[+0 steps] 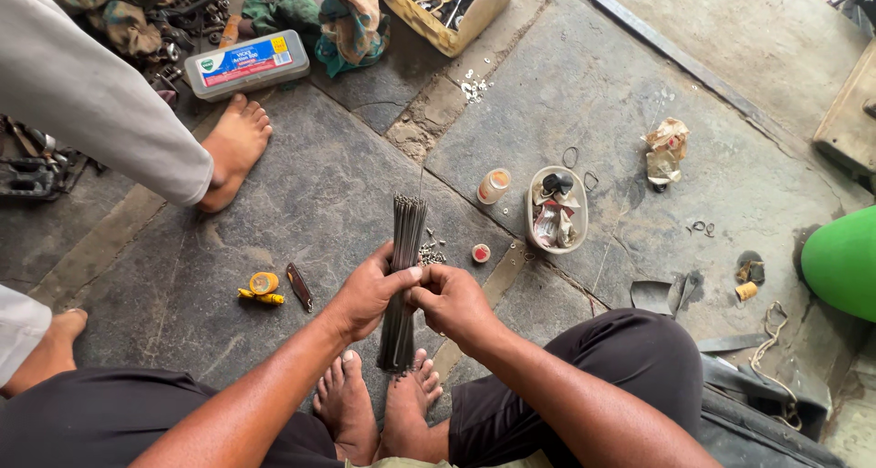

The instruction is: The person sorts through a bundle of bicycle spokes and small metal parts by hand, picking up individual components and placing them into different containers and piles on the ground.

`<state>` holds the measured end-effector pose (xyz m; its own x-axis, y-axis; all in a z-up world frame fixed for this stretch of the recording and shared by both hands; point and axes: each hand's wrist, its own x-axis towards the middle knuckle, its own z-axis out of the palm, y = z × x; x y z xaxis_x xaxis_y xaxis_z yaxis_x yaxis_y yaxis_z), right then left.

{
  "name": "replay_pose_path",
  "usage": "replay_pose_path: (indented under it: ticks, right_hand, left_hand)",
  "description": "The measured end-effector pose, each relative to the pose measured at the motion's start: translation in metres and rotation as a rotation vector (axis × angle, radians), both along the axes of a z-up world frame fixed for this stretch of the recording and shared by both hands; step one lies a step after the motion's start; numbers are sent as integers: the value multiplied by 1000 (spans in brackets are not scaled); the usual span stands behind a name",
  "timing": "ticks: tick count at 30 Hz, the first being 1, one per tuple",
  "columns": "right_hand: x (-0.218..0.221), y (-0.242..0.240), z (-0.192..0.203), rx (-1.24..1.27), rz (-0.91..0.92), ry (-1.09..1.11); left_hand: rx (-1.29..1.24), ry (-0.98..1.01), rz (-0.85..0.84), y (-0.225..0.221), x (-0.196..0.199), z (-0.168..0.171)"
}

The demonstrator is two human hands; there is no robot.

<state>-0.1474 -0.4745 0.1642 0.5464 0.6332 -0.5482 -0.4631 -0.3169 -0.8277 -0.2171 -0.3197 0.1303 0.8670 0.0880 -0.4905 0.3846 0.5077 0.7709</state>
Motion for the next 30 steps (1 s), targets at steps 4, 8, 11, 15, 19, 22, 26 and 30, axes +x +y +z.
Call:
replay_pose_path:
  ticks: [4, 8, 11, 15, 19, 22, 26, 30]
  right_hand:
    - [32, -8, 14, -233, 433, -324]
    - [76, -33, 1, -294, 143, -487]
    - [108, -42, -22, 56, -202, -132]
    - [114, -42, -37, 130, -294, 73]
    - [112, -34, -32, 22, -272, -7]
    - [110, -36, -25, -137, -199, -193]
    - [110, -39, -23, -191, -96, -344]
    - [112, -39, -27, 66, -151, -62]
  left_hand:
    - [322, -33, -150, 6, -1, 6]
    - [262, 47, -308, 10, -5, 17]
    - [266, 106, -392, 7, -11, 22]
    - [294, 173, -438, 2, -11, 20]
    - [208, 241, -433, 7, -12, 23]
    - [161, 305, -405, 9, -10, 27]
    - [112, 328, -372, 13, -9, 33]
    - [131, 315, -371, 14, -9, 34]
